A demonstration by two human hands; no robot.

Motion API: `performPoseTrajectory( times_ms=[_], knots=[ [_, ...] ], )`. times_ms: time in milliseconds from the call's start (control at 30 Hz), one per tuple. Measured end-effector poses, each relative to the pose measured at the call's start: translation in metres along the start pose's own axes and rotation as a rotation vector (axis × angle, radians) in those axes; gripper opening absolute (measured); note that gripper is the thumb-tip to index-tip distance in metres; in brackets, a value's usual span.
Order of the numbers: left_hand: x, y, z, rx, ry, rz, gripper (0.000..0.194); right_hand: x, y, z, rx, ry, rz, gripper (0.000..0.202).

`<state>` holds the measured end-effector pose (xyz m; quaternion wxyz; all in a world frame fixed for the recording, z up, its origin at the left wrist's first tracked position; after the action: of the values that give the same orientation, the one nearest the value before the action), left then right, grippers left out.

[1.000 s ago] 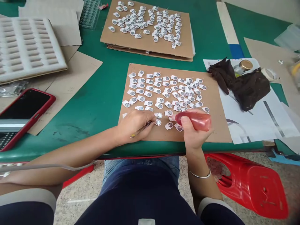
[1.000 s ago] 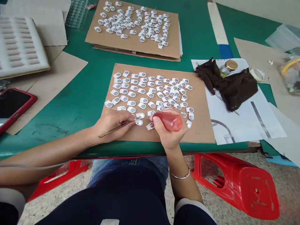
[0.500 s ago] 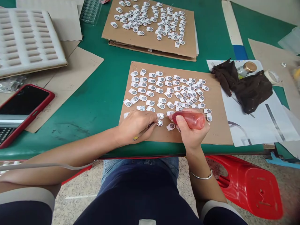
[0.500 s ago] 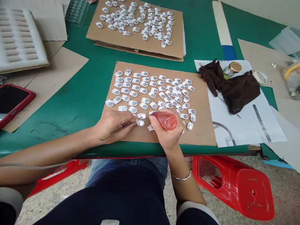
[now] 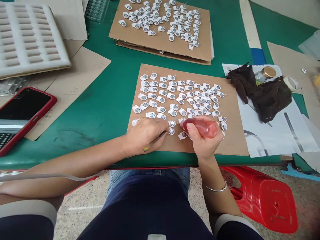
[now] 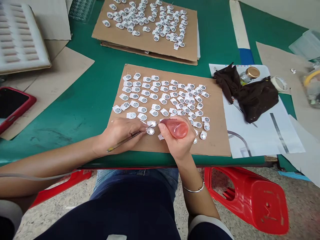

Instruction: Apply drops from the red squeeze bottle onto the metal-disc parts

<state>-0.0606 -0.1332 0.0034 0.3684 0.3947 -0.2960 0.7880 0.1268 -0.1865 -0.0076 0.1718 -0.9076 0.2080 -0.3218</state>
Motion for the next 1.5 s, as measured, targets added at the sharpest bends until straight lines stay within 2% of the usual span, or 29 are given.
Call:
performPoseTrajectory(
  times_ms=[1500],
  knots=[
    [0.0002,0.0006,-0.0041,0.035,0.079,-0.021,0.013,0.0030,0.0028,-0.0024,0.083,-0.032,-0.024,0.020]
  ],
)
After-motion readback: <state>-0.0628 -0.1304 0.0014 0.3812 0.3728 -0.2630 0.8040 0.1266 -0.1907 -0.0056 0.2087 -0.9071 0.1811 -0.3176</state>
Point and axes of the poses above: each hand's wrist, its own y-axis away from the middle knuckle, its own x-axis out of the back of the hand, z = x × y, the point moved 1 cm from there along -y, towards the middle knuckle, and after that the axes turned 8 degrees about -z, right-handed, at the moved point
